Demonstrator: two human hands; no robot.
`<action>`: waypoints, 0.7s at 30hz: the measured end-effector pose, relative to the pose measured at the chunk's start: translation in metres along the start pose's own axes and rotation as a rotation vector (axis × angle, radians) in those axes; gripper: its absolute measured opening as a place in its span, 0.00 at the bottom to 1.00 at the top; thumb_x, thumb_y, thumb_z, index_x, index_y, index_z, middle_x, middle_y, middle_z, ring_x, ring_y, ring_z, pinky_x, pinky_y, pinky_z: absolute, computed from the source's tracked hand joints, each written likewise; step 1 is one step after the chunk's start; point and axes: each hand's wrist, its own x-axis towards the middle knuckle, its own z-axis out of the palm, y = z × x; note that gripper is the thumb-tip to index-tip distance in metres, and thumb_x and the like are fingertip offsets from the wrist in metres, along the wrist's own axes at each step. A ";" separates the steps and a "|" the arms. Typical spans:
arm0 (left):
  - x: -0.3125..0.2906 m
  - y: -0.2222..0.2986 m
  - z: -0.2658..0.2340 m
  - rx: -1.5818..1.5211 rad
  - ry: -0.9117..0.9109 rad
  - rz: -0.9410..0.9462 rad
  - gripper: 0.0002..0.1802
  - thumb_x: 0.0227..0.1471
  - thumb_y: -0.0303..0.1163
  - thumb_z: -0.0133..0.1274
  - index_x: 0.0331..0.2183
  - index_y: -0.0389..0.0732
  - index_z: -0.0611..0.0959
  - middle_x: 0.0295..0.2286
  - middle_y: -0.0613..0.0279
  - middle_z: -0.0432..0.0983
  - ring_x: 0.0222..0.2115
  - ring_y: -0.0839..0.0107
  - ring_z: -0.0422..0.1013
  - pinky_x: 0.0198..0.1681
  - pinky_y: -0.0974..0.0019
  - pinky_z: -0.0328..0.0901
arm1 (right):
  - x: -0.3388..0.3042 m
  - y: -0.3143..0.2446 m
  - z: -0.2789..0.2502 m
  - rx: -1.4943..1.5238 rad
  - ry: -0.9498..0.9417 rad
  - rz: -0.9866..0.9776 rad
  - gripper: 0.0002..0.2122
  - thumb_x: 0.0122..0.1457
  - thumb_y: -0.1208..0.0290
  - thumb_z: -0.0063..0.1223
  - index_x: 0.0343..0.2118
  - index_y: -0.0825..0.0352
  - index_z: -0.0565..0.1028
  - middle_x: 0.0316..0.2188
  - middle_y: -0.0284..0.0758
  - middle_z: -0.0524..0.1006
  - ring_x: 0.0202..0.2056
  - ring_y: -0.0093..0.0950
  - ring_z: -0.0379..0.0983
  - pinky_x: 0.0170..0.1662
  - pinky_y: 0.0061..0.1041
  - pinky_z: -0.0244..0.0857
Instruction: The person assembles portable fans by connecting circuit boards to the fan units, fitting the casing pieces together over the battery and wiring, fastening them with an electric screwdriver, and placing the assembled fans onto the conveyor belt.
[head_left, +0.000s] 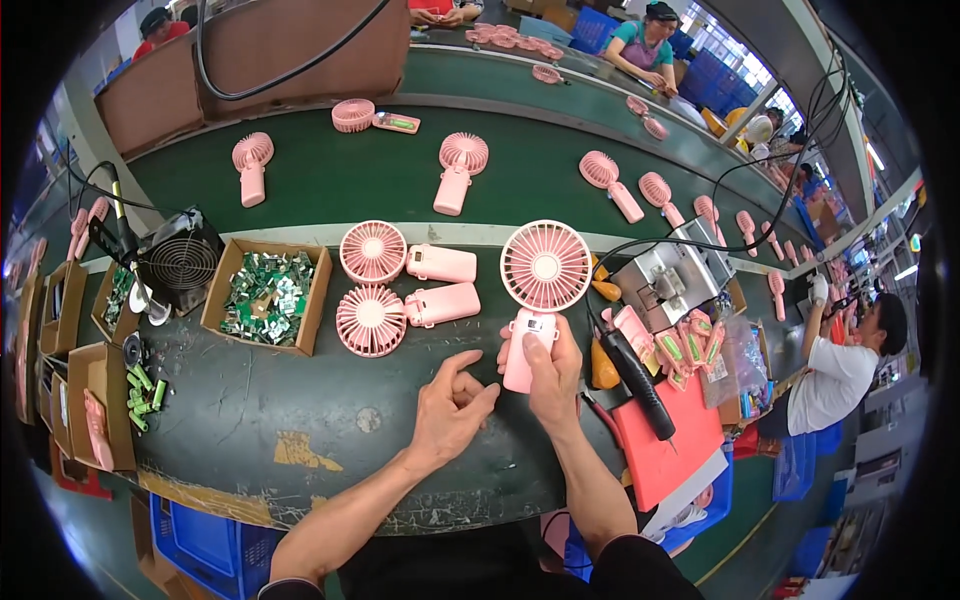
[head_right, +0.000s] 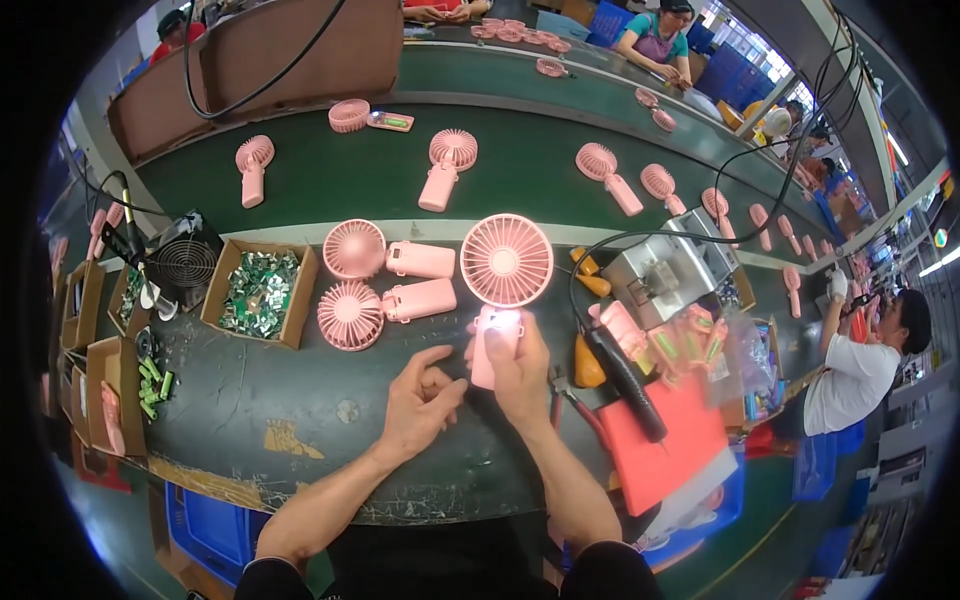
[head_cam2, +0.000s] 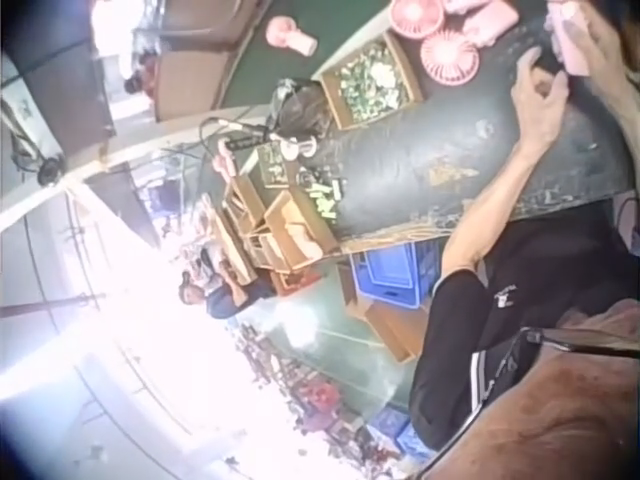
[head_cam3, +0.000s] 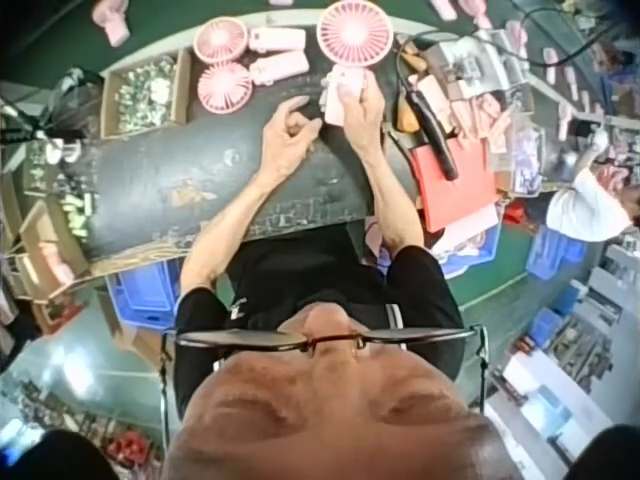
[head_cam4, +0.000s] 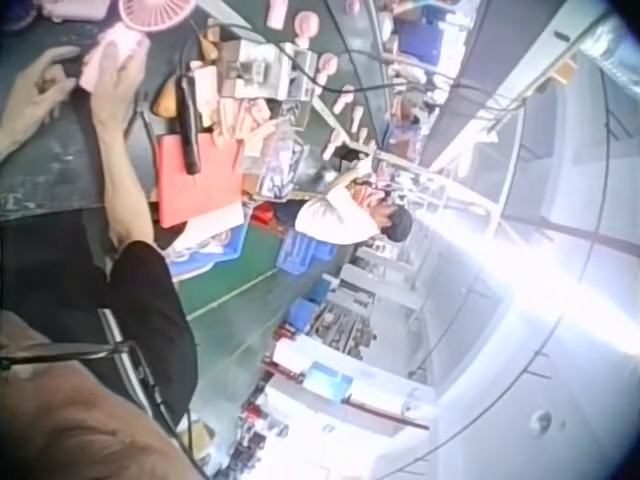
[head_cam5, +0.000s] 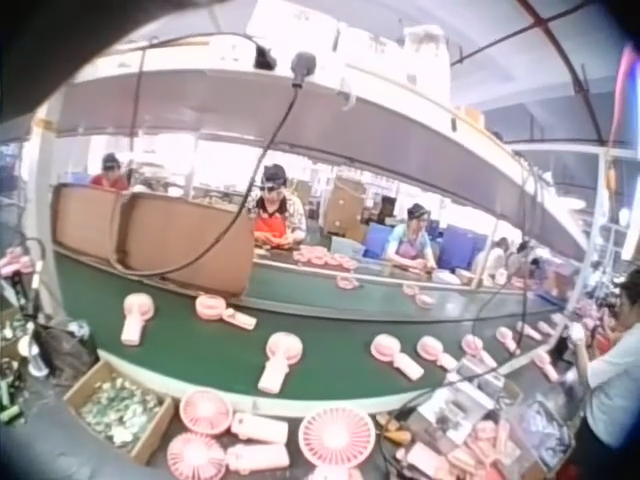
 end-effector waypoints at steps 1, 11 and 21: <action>0.001 0.000 0.000 -0.004 0.001 0.005 0.27 0.53 0.25 0.57 0.53 0.33 0.67 0.22 0.64 0.73 0.17 0.80 0.68 0.16 0.77 0.61 | 0.002 0.001 0.000 0.016 0.018 -0.001 0.11 0.62 0.71 0.42 0.42 0.73 0.67 0.32 0.41 0.77 0.25 0.23 0.74 0.29 0.23 0.71; -0.006 -0.005 -0.006 0.031 0.032 0.070 0.25 0.54 0.26 0.56 0.52 0.32 0.68 0.20 0.65 0.74 0.17 0.81 0.69 0.19 0.75 0.63 | 0.089 0.004 -0.025 0.356 0.024 0.420 0.13 0.61 0.69 0.47 0.44 0.72 0.70 0.31 0.41 0.76 0.27 0.29 0.75 0.25 0.29 0.71; -0.005 -0.003 -0.008 0.030 0.041 0.091 0.24 0.54 0.28 0.56 0.50 0.31 0.70 0.20 0.64 0.75 0.17 0.81 0.70 0.21 0.73 0.65 | 0.233 0.059 -0.062 -0.250 0.354 0.368 0.32 0.54 0.72 0.52 0.60 0.71 0.54 0.32 0.41 0.75 0.27 0.31 0.75 0.22 0.31 0.69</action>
